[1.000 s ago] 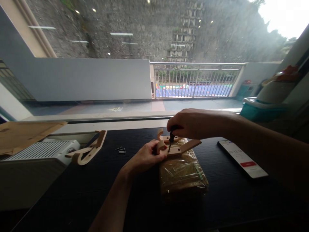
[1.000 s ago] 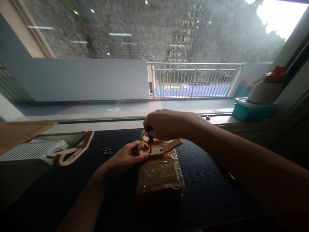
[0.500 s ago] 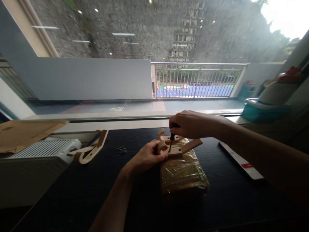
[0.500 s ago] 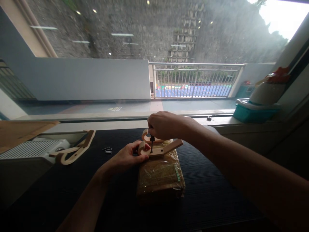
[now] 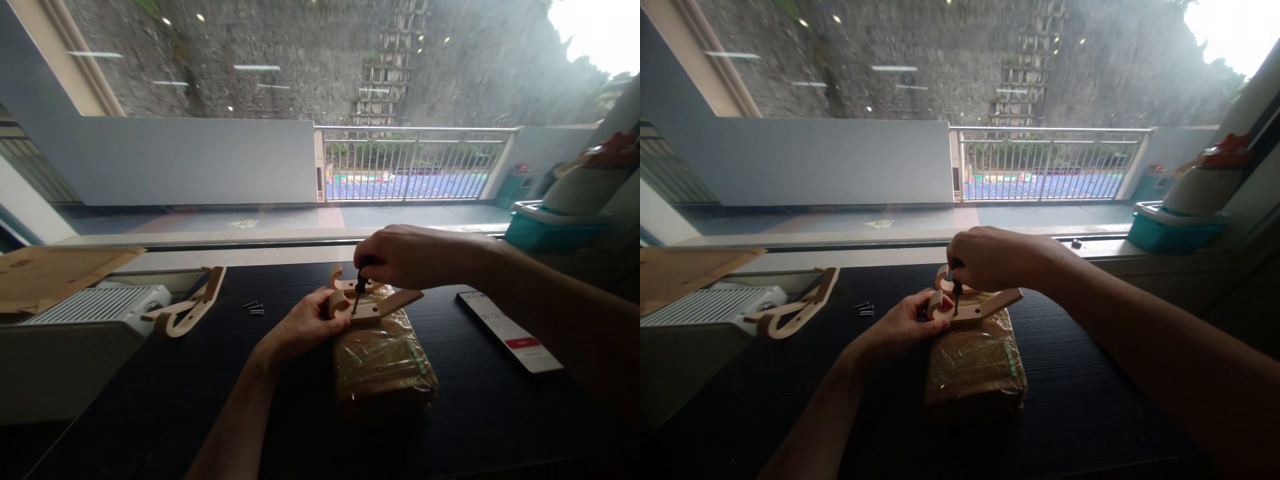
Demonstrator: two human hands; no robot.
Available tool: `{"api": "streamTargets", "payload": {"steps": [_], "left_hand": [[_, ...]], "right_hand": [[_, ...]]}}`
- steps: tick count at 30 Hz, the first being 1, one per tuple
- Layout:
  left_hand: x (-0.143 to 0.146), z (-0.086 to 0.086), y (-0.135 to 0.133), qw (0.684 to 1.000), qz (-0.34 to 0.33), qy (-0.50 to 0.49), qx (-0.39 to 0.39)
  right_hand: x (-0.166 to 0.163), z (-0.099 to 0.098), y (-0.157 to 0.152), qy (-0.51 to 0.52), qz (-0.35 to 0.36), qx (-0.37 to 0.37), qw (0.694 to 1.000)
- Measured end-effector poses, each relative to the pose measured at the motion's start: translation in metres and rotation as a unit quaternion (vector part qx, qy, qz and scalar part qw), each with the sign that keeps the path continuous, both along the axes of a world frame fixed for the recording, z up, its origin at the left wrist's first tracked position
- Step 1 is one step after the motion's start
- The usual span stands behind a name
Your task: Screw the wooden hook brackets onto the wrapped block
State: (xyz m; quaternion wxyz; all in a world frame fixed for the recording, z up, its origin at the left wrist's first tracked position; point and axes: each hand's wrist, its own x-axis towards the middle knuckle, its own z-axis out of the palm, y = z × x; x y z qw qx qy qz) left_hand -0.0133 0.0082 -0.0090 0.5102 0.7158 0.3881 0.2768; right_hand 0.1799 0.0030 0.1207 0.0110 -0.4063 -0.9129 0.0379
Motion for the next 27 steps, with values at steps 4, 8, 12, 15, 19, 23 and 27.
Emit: {"api": "streamTargets", "payload": {"steps": [4, 8, 12, 15, 19, 23, 27], "left_hand": [[0.000, -0.002, 0.001, 1.000, 0.002, -0.003, 0.001], [-0.001, -0.004, 0.002, 1.000, -0.003, -0.008, 0.003], [-0.001, -0.003, 0.002, 1.000, -0.009, -0.011, -0.001], [0.000, -0.001, 0.001, 1.000, -0.007, -0.018, -0.004], [0.000, 0.000, 0.001, 1.000, -0.005, -0.007, 0.000], [-0.001, -0.001, 0.001, 1.000, -0.004, -0.001, 0.004], [0.000, 0.000, 0.001, 1.000, 0.002, -0.004, -0.004]], "right_hand": [[-0.002, -0.003, 0.002, 0.002, -0.034, -0.011, 0.999], [-0.004, -0.005, 0.001, 0.005, -0.045, 0.017, 0.999], [-0.002, 0.002, -0.001, -0.008, -0.045, 0.012, 0.999], [-0.001, 0.006, -0.002, -0.004, -0.020, -0.006, 1.000], [0.000, 0.003, -0.001, 0.004, 0.002, -0.020, 1.000], [0.000, -0.002, 0.003, 0.010, -0.004, -0.006, 1.000], [-0.002, -0.006, 0.005, 0.004, -0.027, -0.005, 1.000]]}}
